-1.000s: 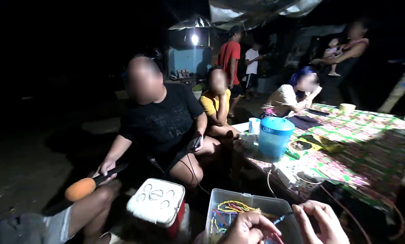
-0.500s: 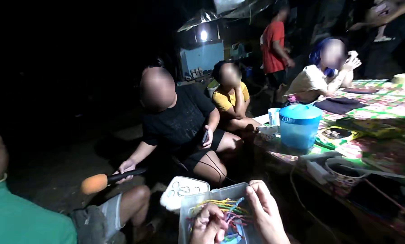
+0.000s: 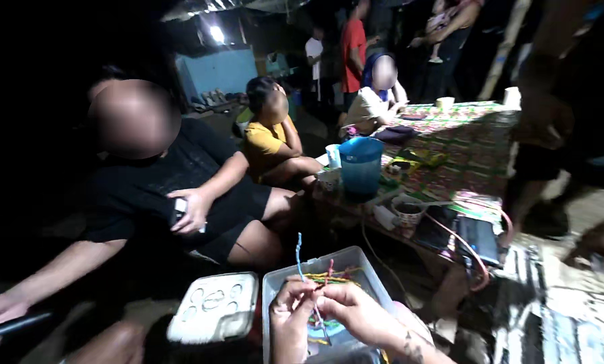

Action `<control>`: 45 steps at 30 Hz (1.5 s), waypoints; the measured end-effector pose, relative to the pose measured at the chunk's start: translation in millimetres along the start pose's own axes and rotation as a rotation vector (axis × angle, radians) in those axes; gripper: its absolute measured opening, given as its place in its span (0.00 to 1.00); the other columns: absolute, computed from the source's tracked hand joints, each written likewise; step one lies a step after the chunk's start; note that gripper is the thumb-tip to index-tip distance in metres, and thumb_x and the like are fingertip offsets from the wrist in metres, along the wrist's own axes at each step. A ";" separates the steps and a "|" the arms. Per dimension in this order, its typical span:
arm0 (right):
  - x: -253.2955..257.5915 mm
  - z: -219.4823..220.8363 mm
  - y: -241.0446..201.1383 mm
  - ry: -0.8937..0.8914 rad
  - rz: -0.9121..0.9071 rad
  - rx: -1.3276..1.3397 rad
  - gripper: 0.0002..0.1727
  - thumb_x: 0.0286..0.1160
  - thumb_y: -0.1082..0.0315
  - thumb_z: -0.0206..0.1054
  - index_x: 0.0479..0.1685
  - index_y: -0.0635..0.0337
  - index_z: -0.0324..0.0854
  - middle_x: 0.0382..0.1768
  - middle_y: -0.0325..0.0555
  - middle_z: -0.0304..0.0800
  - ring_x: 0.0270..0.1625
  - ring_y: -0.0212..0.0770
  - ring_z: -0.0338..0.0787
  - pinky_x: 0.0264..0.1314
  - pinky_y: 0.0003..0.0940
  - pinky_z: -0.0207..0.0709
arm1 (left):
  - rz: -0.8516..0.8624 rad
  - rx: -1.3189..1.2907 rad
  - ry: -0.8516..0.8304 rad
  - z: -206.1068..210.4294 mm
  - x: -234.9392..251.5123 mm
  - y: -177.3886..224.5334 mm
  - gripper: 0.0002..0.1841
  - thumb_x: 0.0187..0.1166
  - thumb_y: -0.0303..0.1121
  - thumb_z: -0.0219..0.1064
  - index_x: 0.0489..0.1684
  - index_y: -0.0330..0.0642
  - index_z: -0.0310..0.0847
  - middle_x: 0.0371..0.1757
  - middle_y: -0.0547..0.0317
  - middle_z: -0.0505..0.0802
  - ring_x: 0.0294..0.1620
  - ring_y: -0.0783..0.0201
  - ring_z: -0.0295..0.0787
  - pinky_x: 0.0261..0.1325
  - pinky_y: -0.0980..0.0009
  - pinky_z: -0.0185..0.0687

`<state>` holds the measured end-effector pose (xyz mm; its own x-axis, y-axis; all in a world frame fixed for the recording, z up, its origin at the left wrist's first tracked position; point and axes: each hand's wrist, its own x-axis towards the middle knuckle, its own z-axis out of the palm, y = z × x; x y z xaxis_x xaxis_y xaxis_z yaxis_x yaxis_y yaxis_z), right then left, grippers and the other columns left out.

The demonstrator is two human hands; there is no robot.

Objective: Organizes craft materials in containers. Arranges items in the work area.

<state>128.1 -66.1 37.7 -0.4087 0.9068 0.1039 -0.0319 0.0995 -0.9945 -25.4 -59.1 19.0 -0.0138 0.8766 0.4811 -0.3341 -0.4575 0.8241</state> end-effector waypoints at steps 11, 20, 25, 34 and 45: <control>-21.7 -33.1 10.2 0.273 -0.011 0.117 0.05 0.71 0.75 0.74 0.33 0.61 0.82 0.29 0.31 0.89 0.32 0.22 0.86 0.41 0.22 0.83 | 0.015 0.010 -0.088 34.3 7.4 -32.9 0.12 0.75 0.26 0.72 0.47 0.60 0.89 0.45 0.80 0.95 0.44 0.81 0.91 0.49 0.82 0.88; -2.6 -22.5 10.7 0.147 -0.124 -0.367 0.16 0.87 0.68 0.61 0.57 0.71 0.88 0.52 0.59 0.93 0.55 0.46 0.92 0.65 0.42 0.81 | 0.060 0.254 -0.084 8.2 15.0 -25.7 0.10 0.79 0.21 0.61 0.47 0.49 0.81 0.42 0.81 0.92 0.39 0.82 0.89 0.44 0.82 0.89; 8.6 -14.5 10.0 0.148 -0.069 -0.249 0.12 0.81 0.68 0.68 0.46 0.70 0.90 0.41 0.52 0.94 0.42 0.36 0.91 0.52 0.35 0.83 | 0.089 0.304 -0.086 -5.9 15.4 -19.5 0.09 0.76 0.24 0.67 0.48 0.49 0.83 0.44 0.79 0.92 0.42 0.81 0.89 0.47 0.82 0.88; 18.5 -5.6 14.9 0.112 -0.182 -0.311 0.13 0.83 0.66 0.66 0.48 0.71 0.87 0.43 0.56 0.92 0.46 0.42 0.91 0.55 0.37 0.82 | 0.122 0.286 -0.054 -16.3 12.7 -19.2 0.08 0.79 0.31 0.71 0.48 0.56 0.91 0.51 0.79 0.94 0.47 0.79 0.91 0.50 0.80 0.89; 9.2 -9.9 15.4 0.229 -0.176 -0.178 0.08 0.74 0.68 0.74 0.39 0.67 0.90 0.39 0.44 0.92 0.41 0.25 0.88 0.49 0.22 0.82 | 0.065 0.210 -0.119 -6.4 12.9 -20.7 0.05 0.79 0.37 0.71 0.45 0.57 0.93 0.50 0.77 0.94 0.46 0.79 0.90 0.50 0.81 0.89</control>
<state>132.9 -52.2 23.4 -0.1949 0.9359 0.2934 0.0845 0.3141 -0.9456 -24.7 -37.5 6.2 0.0863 0.8264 0.5564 -0.1332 -0.5439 0.8285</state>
